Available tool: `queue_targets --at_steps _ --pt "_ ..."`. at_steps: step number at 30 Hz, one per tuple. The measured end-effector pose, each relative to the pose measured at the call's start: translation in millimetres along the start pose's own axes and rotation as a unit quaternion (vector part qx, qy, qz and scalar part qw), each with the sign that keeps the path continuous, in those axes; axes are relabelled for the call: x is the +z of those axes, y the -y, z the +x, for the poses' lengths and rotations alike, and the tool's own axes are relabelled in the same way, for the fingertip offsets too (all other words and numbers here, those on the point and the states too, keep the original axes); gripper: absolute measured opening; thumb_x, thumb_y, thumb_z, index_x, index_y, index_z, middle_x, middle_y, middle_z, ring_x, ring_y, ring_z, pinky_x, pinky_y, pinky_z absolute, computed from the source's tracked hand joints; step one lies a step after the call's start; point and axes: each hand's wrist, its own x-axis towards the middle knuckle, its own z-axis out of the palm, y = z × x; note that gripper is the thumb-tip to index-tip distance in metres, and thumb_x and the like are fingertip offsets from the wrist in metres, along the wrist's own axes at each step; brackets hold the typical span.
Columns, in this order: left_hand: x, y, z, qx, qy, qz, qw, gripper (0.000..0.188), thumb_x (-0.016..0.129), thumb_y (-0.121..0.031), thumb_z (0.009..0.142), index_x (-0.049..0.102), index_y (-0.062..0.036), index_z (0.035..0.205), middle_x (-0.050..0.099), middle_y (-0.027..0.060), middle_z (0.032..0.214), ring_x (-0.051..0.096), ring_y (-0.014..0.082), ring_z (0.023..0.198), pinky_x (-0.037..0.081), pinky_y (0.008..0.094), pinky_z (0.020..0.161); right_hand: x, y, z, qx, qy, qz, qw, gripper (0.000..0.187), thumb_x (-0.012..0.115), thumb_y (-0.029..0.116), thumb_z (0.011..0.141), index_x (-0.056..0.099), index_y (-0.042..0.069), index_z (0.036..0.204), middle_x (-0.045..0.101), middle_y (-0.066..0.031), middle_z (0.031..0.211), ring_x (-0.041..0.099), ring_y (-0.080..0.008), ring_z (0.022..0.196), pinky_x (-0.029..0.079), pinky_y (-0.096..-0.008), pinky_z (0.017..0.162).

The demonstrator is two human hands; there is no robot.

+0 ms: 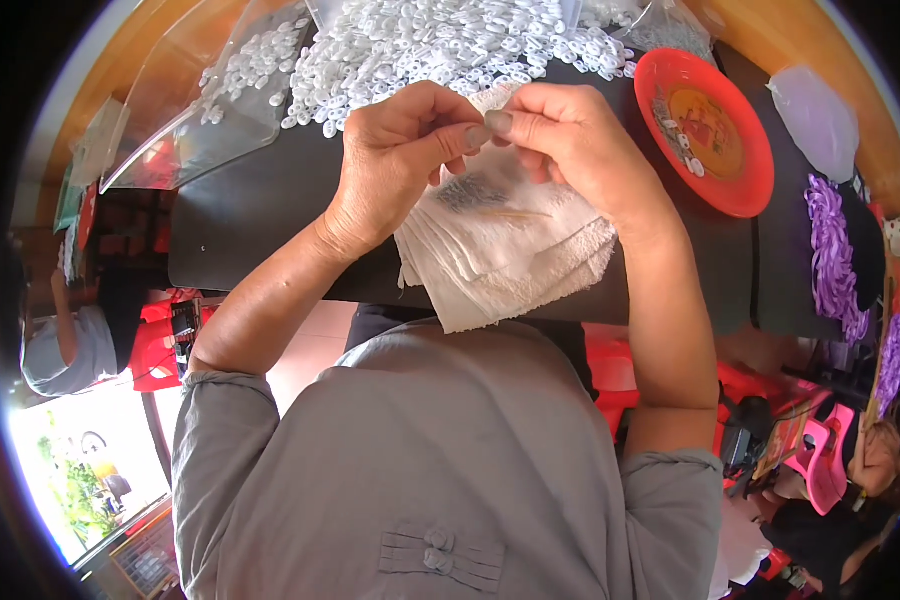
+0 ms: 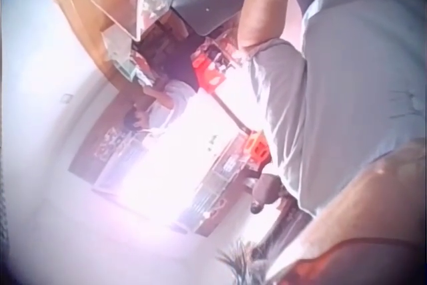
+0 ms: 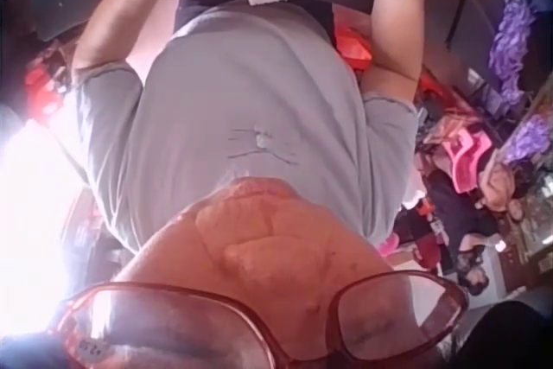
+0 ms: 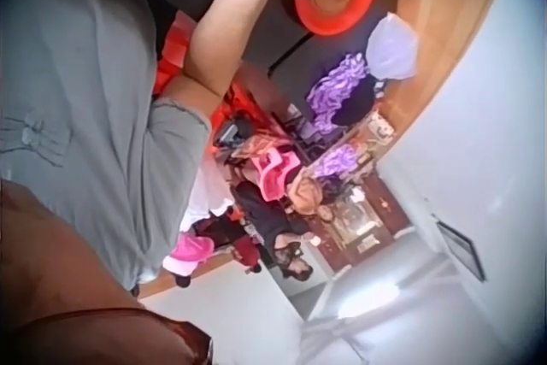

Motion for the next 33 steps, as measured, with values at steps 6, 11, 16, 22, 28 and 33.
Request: queue_targets --at_steps 6,11,16,22,28,33 --pt "0.3 20.0 -5.3 0.062 -0.018 -0.050 0.997 0.007 0.070 -0.004 0.085 0.065 -0.0023 0.090 0.064 0.0001 0.077 0.057 0.0037 0.067 0.043 0.0185 0.054 6.6 3.0 0.7 0.028 0.049 0.064 0.996 0.026 0.059 0.024 0.094 0.063 -0.001 0.089 0.054 0.0002 0.063 0.052 -0.0069 0.054 0.033 -0.0182 0.046" --pt "-2.4 18.3 -4.3 0.088 -0.003 -0.033 0.996 0.008 0.070 -0.001 0.084 0.064 -0.0024 0.090 0.064 -0.0004 0.077 0.058 0.0047 0.070 0.047 0.0194 0.061 10.3 3.6 0.7 0.072 0.038 0.144 0.986 0.024 0.060 0.022 0.094 0.062 -0.002 0.091 0.049 -0.0016 0.060 0.053 -0.0111 0.052 0.031 -0.0186 0.043" --pt "-7.5 19.4 -1.6 0.168 -0.024 0.065 0.983 0.011 0.072 0.000 0.081 0.064 -0.0023 0.089 0.065 0.0004 0.079 0.059 0.0058 0.070 0.049 0.0206 0.066 9.1 3.0 3.2 0.082 0.056 0.235 0.967 0.023 0.062 0.019 0.092 0.062 -0.003 0.092 0.048 -0.0023 0.060 0.055 -0.0144 0.052 0.031 -0.0192 0.041" --pt "-4.8 17.3 -4.6 0.199 -0.020 0.105 0.974 0.012 0.074 0.001 0.078 0.065 -0.0025 0.087 0.062 0.0009 0.079 0.056 0.0063 0.069 0.047 0.0215 0.064 8.0 -1.3 2.6 0.077 0.049 0.245 0.965 0.018 0.063 0.013 0.090 0.062 -0.004 0.095 0.053 -0.0040 0.066 0.058 -0.0154 0.055 0.033 -0.0183 0.042" --pt "-2.3 18.9 -6.5 0.173 -0.026 0.008 0.985 0.009 0.071 0.002 0.082 0.066 -0.0001 0.089 0.061 0.0011 0.081 0.055 0.0073 0.069 0.045 0.0207 0.061 10.2 -1.6 2.5 0.050 0.032 0.212 0.975 0.016 0.061 0.010 0.089 0.062 -0.005 0.096 0.058 -0.0053 0.071 0.059 -0.0128 0.057 0.035 -0.0168 0.045" --pt "-6.0 8.8 -4.7 0.001 -0.016 -0.088 0.996 0.007 0.069 0.002 0.083 0.066 0.0011 0.089 0.062 0.0030 0.077 0.055 0.0071 0.062 0.045 0.0214 0.054 17.0 -3.5 2.2 0.038 0.005 0.167 0.985 0.015 0.060 0.010 0.091 0.062 -0.003 0.095 0.061 -0.0049 0.074 0.059 -0.0109 0.058 0.034 -0.0163 0.045"
